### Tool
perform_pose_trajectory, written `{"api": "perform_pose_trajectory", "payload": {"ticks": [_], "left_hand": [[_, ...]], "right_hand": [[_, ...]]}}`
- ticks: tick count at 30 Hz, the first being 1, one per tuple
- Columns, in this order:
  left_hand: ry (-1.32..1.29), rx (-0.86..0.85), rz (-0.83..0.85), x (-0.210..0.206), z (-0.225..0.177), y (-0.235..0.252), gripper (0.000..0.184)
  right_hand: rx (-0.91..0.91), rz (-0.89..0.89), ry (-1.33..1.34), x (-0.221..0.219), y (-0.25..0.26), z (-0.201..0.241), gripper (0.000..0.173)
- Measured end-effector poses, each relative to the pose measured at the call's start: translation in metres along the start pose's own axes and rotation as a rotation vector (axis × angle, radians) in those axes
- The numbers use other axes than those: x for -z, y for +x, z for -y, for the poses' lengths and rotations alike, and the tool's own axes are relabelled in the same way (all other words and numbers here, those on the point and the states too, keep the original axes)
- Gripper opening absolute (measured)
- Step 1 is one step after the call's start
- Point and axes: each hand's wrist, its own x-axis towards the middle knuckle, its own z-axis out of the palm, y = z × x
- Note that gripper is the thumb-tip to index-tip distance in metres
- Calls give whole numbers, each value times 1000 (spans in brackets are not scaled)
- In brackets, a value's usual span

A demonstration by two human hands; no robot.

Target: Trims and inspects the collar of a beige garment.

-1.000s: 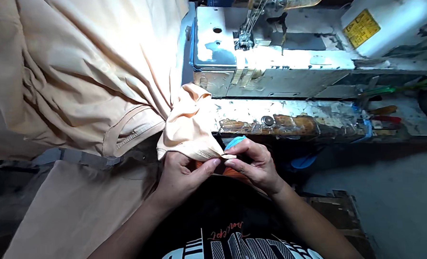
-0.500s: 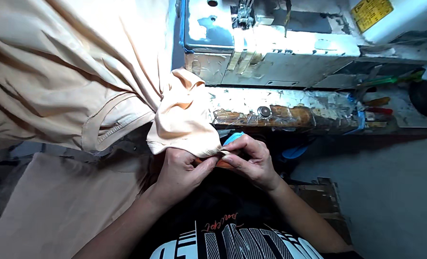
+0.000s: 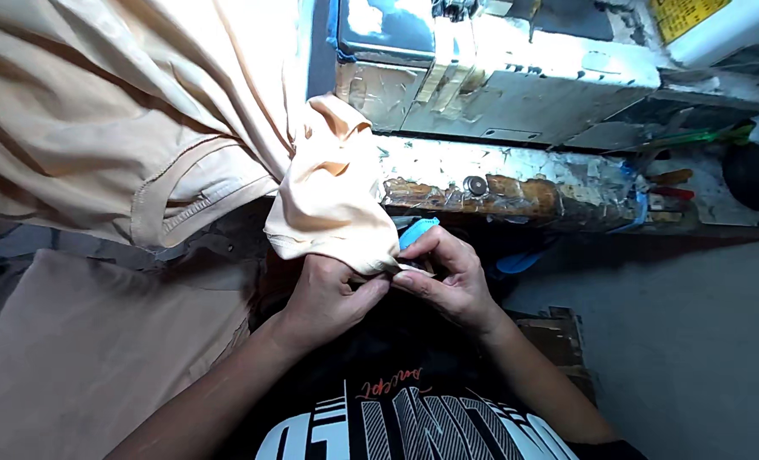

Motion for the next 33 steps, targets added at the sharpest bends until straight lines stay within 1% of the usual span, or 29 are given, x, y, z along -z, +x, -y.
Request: {"api": "perform_pose_trajectory", "payload": {"ticks": [2,3,5,10,12,16,21,23,28,33], "left_hand": [[-209,155,-26,1,-4,-3,17],[-305,230,-42,2,-5,-4,19],[-374,278,-58,4,-6,-6,16],[-297,235,-62,3,-10,-7,7],[-266,216,-49,2,-10,-8,6],[-213,205,-52,2,-12,-9,5],[-155,168,-42,3,-13,-8,3],[-132,150,-35,2,-14,-7,2],[-62,97,-27,1,-14,-7,2],[-1,51,4,0,-13,-9,4]], "right_hand": [[-19,-6,13,1,-4,1,16],[-27,-8,7,1,-6,0,15],[-46,-17,-6,2,-13,-2,15],[-75,-13,-15,3,-17,-3,17],[-67,8,-8,2,-13,-2,22],[-47,36,48,-1,-4,0,24],[-6,43,62,-1,-7,-2,16],[-5,33,47,0,-9,-1,15],[-47,28,-1,3,-10,3,22],[-34,46,20,-1,-5,8,24]]}}
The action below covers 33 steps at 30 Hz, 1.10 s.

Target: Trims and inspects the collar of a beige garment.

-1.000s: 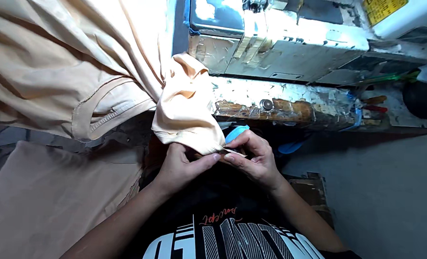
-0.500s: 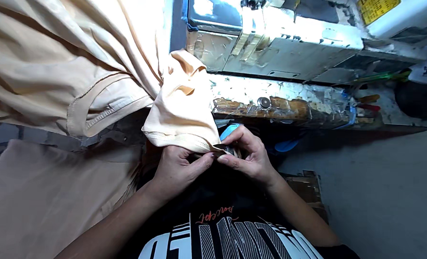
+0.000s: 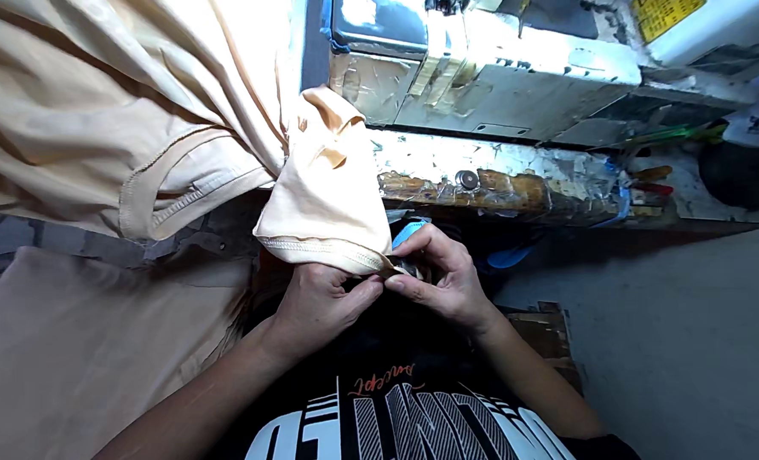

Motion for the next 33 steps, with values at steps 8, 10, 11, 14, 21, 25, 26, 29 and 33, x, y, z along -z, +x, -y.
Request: {"api": "perform_pose_trajectory", "payload": {"ticks": [8,10,11,14,21,25,26,29,33], "left_hand": [[-59,17,-2,-1,-2,1,3],[-74,28,-33,1,-4,1,2],[-74,25,-39,2,-6,2,2],[-47,-6,-7,3,-7,2,5],[-42,-39,32,2,-5,1,7],[-75,-28,52,2,-3,1,7],[-95,-24,40,2,-3,1,5],[-109,-16,-19,4,-5,2,3],[-73,-49,-2,3,-6,1,5]], "right_hand": [[12,-30,49,0,-8,-4,14],[2,-47,53,0,-10,-4,14],[-4,-51,53,0,-11,-3,14],[-27,-19,41,2,-9,1,19],[-28,18,60,0,-1,6,21],[1,-4,75,-1,-6,1,15],[5,-11,73,-1,-8,0,15],[-1,-33,59,1,-12,-1,14],[-5,-7,51,1,-9,4,18]]}}
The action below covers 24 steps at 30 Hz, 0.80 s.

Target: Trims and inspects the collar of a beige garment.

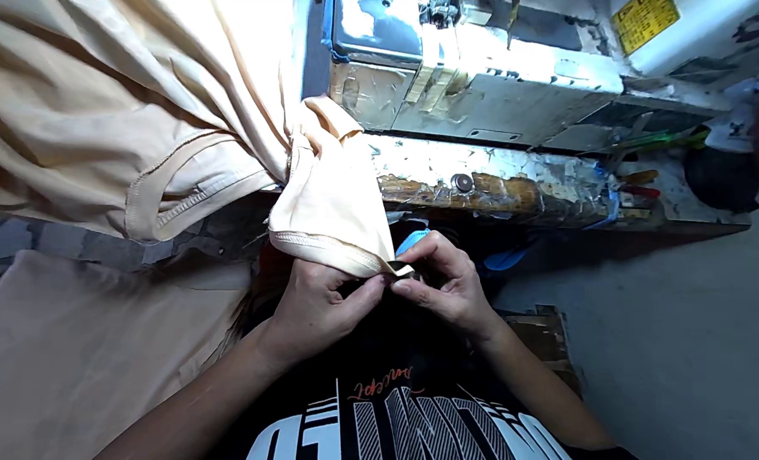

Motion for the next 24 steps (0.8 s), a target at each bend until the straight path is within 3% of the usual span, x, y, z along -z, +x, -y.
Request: {"api": "perform_pose_trajectory", "payload": {"ticks": [14,18,24], "left_hand": [[43,-38,-20,0,0,1,7],[81,-61,12,-2,1,0,9],[94,-82,52,-1,2,-1,10]], "right_hand": [[-12,-61,21,-1,-6,-4,12],[-29,-48,-22,-2,-4,-2,23],[-18,-28,22,-4,0,-1,22]]}}
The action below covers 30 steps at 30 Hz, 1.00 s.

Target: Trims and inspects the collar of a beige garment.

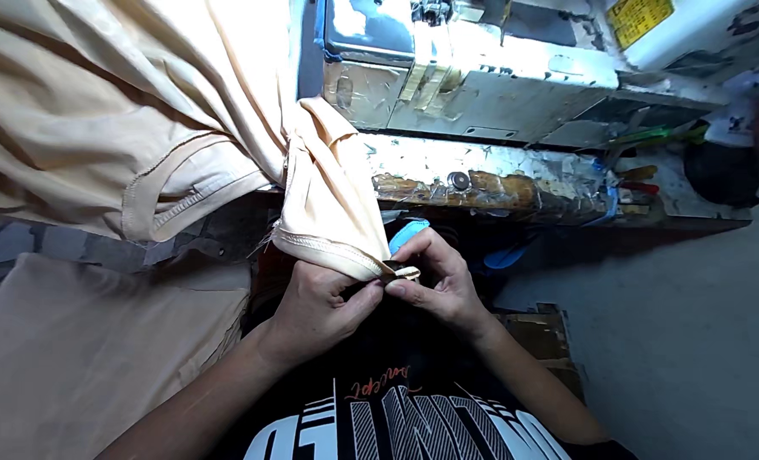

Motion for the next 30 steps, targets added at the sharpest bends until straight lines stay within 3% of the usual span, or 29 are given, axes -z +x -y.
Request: {"api": "perform_pose_trajectory", "payload": {"ticks": [7,16,30], "left_hand": [[-76,26,-19,0,2,1,8],[10,-3,-37,0,1,0,12],[-5,-19,-19,6,1,4,12]], "right_hand": [[6,-56,-5,0,-7,-3,13],[-44,-32,3,-3,-4,0,24],[-8,-57,50,-2,-7,-5,12]]}}
